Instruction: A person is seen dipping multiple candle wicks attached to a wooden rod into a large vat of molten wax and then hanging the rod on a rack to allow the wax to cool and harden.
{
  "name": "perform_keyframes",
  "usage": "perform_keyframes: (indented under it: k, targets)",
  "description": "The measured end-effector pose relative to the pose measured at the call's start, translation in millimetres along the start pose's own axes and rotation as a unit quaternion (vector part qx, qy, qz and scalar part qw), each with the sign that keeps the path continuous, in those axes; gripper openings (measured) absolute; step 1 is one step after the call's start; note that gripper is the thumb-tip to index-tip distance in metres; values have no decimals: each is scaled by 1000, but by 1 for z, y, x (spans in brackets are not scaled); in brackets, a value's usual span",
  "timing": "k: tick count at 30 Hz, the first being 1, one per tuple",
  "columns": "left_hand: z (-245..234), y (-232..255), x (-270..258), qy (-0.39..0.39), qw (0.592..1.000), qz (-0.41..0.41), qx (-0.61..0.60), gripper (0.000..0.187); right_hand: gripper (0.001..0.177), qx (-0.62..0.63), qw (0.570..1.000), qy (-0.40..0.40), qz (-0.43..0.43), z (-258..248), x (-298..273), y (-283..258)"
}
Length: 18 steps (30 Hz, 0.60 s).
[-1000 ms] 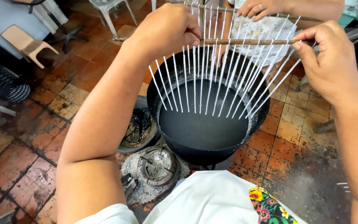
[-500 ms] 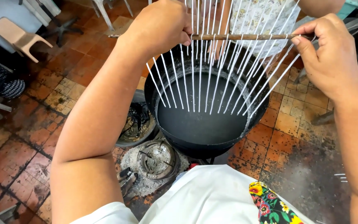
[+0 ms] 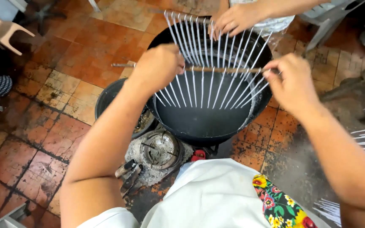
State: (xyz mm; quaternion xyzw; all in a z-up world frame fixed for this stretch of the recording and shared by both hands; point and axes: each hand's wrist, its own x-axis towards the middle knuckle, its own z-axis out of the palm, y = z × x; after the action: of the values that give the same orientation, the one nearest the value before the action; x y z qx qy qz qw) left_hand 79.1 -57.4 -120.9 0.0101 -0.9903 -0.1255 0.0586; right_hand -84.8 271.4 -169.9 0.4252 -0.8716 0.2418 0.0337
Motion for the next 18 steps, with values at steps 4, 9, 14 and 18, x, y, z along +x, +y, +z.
perform_keyframes:
  k: [4, 9, 14, 18]
  targets:
    - [78, -19, -34, 37, 988, 36, 145, 17, 22, -26, 990, 99, -100, 65, -46, 29]
    - [132, -33, -65, 50, 990, 64, 115, 15, 46, 57, 987, 131, -76, 80, -94, 3]
    - [136, -28, -85, 69, 989, 78, 104, 14, 18, 159, 951, 253, -74, 119, -152, 8]
    - [133, -25, -96, 56, 989, 85, 103, 13, 13, 190, 943, 257, -91, 170, -191, 29]
